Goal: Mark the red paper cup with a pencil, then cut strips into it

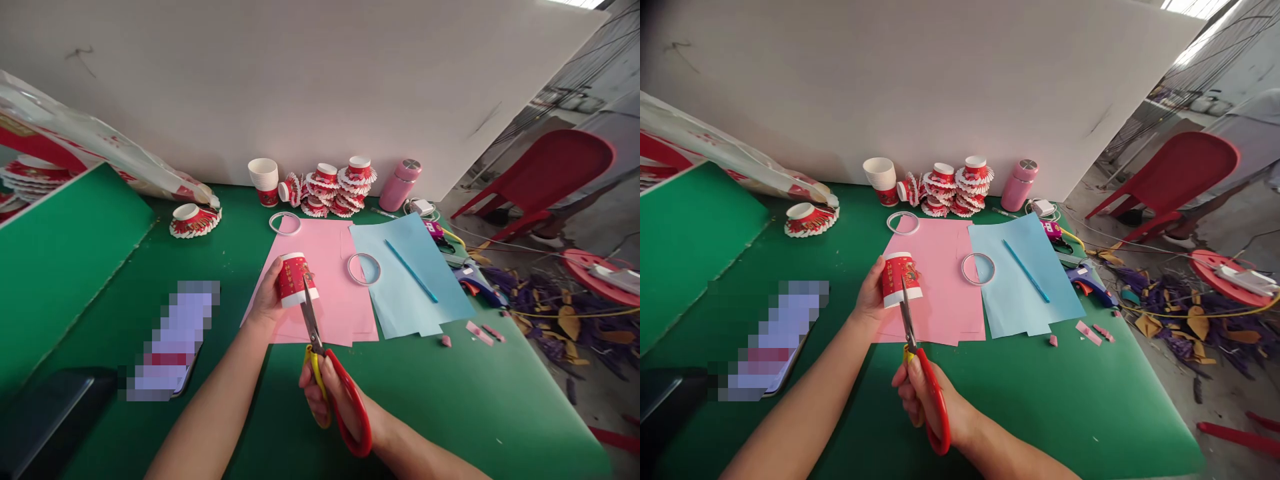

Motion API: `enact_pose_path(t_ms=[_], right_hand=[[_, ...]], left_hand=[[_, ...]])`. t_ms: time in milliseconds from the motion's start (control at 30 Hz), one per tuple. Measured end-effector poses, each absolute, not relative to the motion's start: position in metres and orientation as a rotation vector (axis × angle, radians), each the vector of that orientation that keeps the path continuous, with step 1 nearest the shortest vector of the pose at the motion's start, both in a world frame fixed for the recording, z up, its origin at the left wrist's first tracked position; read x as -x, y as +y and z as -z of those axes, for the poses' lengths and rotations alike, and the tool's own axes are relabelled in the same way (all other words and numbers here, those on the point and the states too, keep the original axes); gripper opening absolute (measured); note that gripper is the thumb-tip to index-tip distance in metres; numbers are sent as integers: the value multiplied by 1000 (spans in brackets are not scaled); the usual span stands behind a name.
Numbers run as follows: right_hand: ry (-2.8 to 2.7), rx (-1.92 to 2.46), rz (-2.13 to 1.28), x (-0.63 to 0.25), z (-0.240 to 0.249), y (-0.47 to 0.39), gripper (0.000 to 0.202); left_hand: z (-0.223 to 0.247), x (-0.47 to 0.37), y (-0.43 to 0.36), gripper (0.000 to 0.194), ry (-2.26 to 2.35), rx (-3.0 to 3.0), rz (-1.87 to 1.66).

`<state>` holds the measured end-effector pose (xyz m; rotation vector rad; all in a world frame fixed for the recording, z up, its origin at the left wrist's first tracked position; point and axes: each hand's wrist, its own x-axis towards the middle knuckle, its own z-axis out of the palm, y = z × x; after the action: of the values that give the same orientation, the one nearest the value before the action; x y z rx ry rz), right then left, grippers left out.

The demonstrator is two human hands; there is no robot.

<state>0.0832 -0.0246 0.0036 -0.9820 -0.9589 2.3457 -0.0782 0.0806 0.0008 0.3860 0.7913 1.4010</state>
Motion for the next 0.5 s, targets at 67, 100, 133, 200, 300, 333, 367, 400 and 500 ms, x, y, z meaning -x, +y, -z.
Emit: enact_pose_path(t_ms=[67, 100, 133, 200, 300, 333, 367, 400, 500], right_hand=[[-955, 976, -2349, -84, -3, -28, 67], [-955, 977, -2347, -84, -4, -29, 66], [-953, 980, -2345, -84, -4, -31, 66], [-945, 994, -2340, -84, -5, -33, 66], [-937, 1013, -2334, -84, -5, -35, 66], [-940, 1016, -2333, -84, -5, -36, 66], [-944, 1016, -2331, -83, -5, -36, 66], [-946, 1016, -2331, -83, -5, -36, 67], [-936, 1025, -2336, -82, -5, -35, 68]], left_hand=[[0, 78, 80, 44, 800, -381, -1387], [1, 78, 80, 44, 802, -381, -1379], [1, 78, 79, 44, 801, -379, -1375], [1, 76, 78, 43, 798, -375, -1373], [1, 75, 76, 40, 788, -370, -1383], [1, 75, 76, 39, 782, -369, -1387], [1, 75, 75, 39, 774, -368, -1392], [1, 75, 75, 39, 766, -367, -1397], [1, 75, 75, 38, 755, -368, -1397]])
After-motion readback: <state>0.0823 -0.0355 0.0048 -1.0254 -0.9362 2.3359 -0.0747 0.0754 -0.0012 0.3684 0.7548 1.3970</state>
